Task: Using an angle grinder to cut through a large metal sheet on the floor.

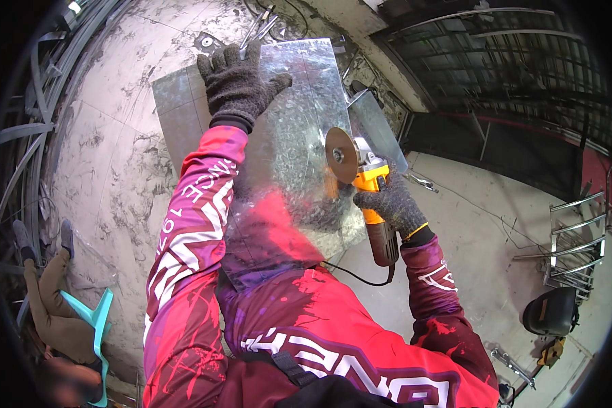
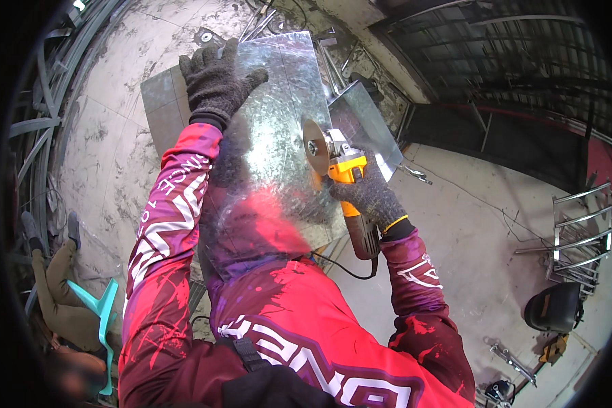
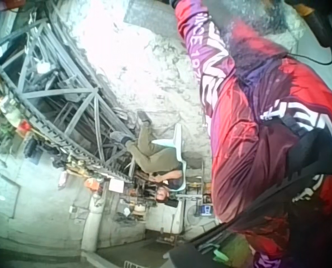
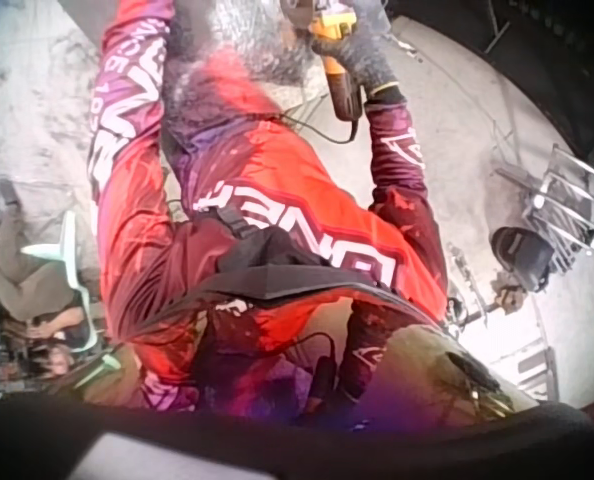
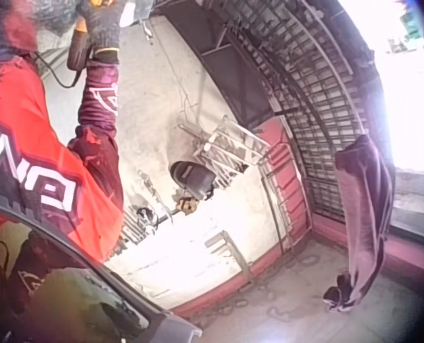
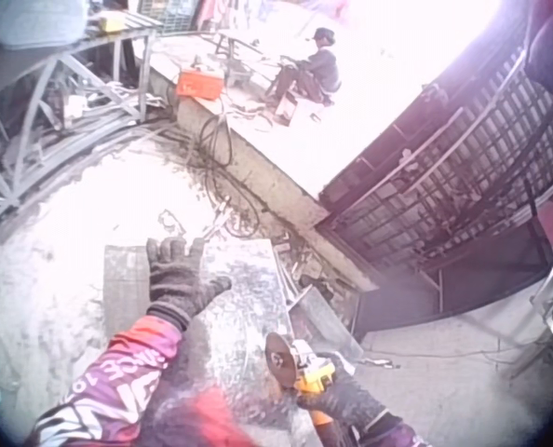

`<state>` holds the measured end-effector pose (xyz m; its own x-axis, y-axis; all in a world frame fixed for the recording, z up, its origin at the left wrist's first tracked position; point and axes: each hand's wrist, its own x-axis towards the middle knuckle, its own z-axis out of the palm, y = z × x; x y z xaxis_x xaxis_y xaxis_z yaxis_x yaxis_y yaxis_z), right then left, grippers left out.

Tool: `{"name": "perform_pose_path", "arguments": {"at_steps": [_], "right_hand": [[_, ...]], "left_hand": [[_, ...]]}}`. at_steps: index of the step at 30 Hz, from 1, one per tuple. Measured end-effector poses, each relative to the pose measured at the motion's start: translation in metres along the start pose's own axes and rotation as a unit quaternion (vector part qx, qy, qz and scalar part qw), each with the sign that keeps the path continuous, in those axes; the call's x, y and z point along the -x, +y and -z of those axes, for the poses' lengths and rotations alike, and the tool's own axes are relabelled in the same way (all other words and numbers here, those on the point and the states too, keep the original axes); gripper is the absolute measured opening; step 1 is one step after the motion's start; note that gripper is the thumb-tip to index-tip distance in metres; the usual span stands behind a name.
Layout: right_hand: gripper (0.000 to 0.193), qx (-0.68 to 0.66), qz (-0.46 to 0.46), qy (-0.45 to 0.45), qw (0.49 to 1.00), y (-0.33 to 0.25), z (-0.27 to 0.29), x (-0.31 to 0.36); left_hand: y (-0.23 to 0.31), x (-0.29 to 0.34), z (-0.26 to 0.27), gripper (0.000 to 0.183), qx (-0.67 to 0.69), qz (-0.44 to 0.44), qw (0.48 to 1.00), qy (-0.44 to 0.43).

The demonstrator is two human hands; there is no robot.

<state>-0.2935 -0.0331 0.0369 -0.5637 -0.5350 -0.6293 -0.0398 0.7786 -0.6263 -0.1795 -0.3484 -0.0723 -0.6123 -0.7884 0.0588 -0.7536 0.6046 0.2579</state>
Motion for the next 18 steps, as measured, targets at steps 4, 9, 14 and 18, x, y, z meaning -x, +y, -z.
{"name": "perform_pose_path", "arguments": {"at_steps": [4, 9, 14, 18], "right_hand": [[0.082, 0.001, -0.001, -0.005, 1.000, -0.003, -0.002, 0.000], [0.075, -0.003, 0.022, 0.006, 1.000, -0.014, -0.008, -0.001], [0.067, -0.011, 0.032, 0.002, 0.999, -0.017, -0.005, -0.008], [0.066, 0.003, 0.031, 0.005, 1.000, -0.034, -0.006, -0.012]], "left_hand": [[0.000, 0.000, -0.002, 0.102, 0.002, 0.001, 1.000, 0.008], [0.000, 0.003, 0.002, 0.102, -0.010, 0.002, 1.000, 0.004], [0.003, 0.002, 0.002, 0.102, 0.000, -0.003, 1.000, -0.018], [-0.001, 0.002, -0.003, 0.103, 0.009, -0.004, 1.000, 0.017]]}}
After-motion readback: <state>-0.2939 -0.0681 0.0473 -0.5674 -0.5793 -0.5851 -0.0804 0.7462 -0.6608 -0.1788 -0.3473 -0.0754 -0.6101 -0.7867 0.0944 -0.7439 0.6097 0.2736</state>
